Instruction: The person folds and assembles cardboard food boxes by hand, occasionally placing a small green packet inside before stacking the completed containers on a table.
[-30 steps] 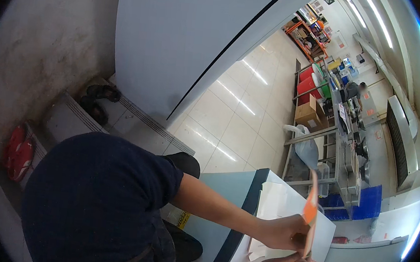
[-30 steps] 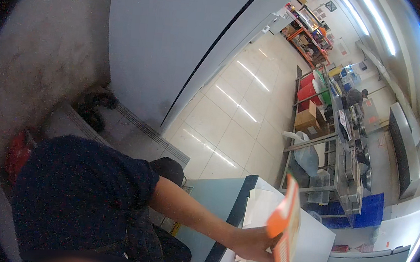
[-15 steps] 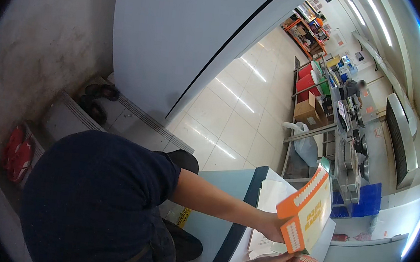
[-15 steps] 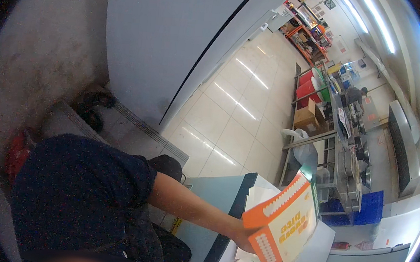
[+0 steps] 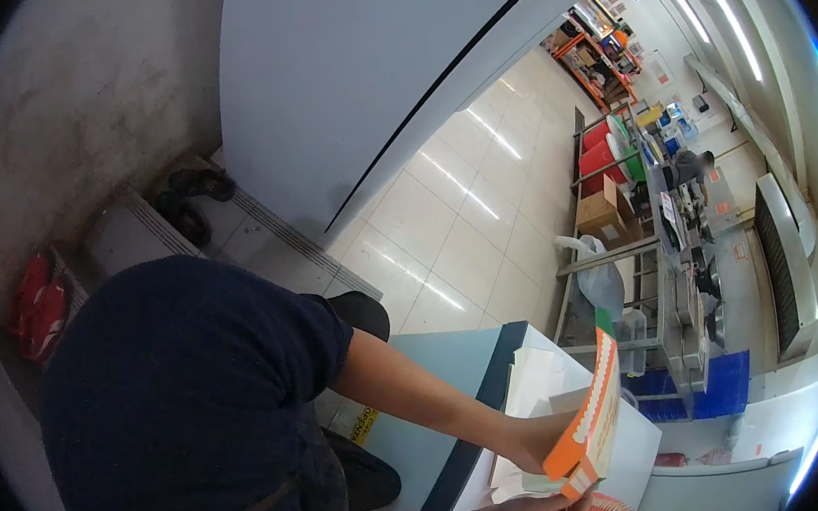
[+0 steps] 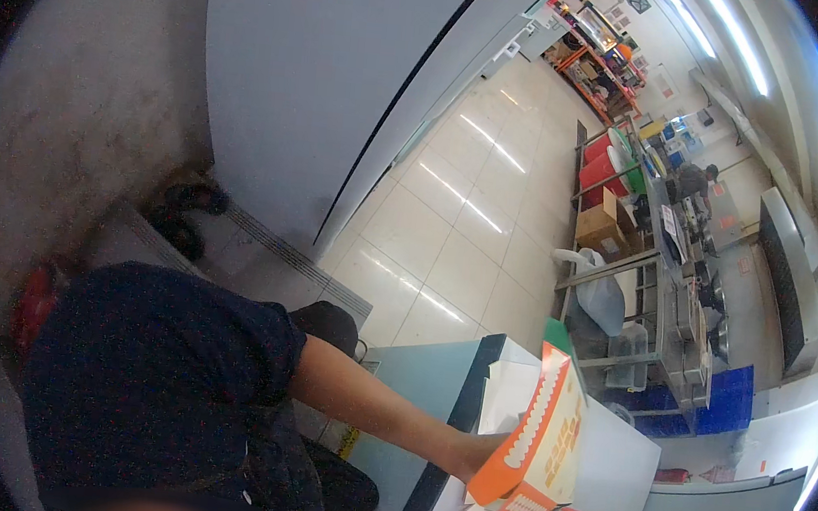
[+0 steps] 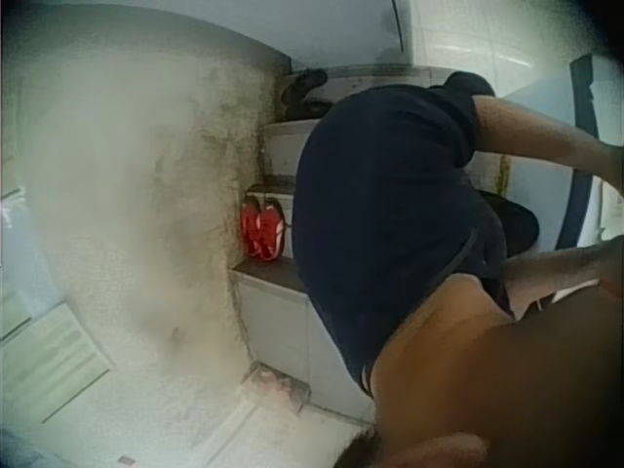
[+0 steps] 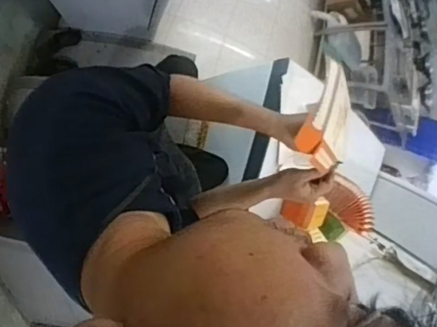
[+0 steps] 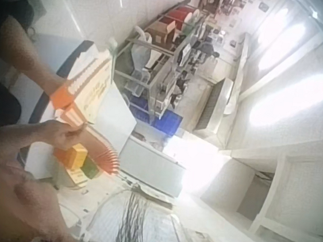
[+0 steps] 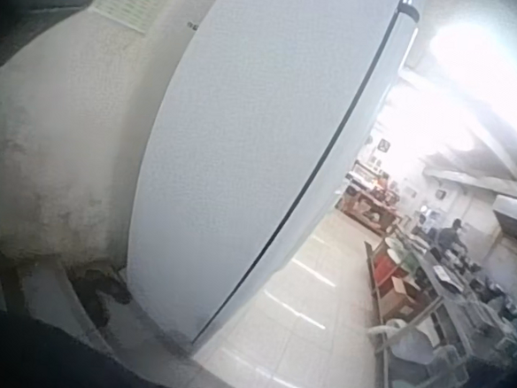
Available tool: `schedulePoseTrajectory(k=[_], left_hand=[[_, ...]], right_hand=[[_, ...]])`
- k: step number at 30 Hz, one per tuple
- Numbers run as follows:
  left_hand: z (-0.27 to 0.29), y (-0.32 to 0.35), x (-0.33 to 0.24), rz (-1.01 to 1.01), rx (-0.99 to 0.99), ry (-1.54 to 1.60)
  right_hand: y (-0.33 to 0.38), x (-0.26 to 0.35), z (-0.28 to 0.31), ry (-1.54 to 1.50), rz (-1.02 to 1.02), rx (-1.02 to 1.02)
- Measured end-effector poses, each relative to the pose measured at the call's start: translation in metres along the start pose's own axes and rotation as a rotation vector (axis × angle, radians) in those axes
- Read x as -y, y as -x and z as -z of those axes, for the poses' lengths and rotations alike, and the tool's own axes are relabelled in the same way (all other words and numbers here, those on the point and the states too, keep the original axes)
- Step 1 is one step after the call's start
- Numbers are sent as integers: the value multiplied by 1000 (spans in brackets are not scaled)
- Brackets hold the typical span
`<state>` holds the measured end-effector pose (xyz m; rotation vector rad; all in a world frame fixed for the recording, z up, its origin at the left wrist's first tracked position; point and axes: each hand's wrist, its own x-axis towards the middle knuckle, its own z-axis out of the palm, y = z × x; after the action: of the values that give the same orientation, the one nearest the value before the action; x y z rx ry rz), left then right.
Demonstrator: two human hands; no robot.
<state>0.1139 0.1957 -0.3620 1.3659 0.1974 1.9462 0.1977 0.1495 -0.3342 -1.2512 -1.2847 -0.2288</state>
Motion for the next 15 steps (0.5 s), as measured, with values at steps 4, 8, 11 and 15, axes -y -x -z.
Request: schedulePoseTrajectory(k=[4,8,11,15], left_hand=[[-1,-8,-44,108,16,176],[-4,-16,-90,179,133,-273],[1,-23,-61,178,68,111],[21,-43,-65,362,599,-30]], right_hand=[[11,19,-8,2,-39,46],[9,22,-9,107,254,-17],[11,25,-11,180,557,-35],[-21,118,26,-446,-224,-41]])
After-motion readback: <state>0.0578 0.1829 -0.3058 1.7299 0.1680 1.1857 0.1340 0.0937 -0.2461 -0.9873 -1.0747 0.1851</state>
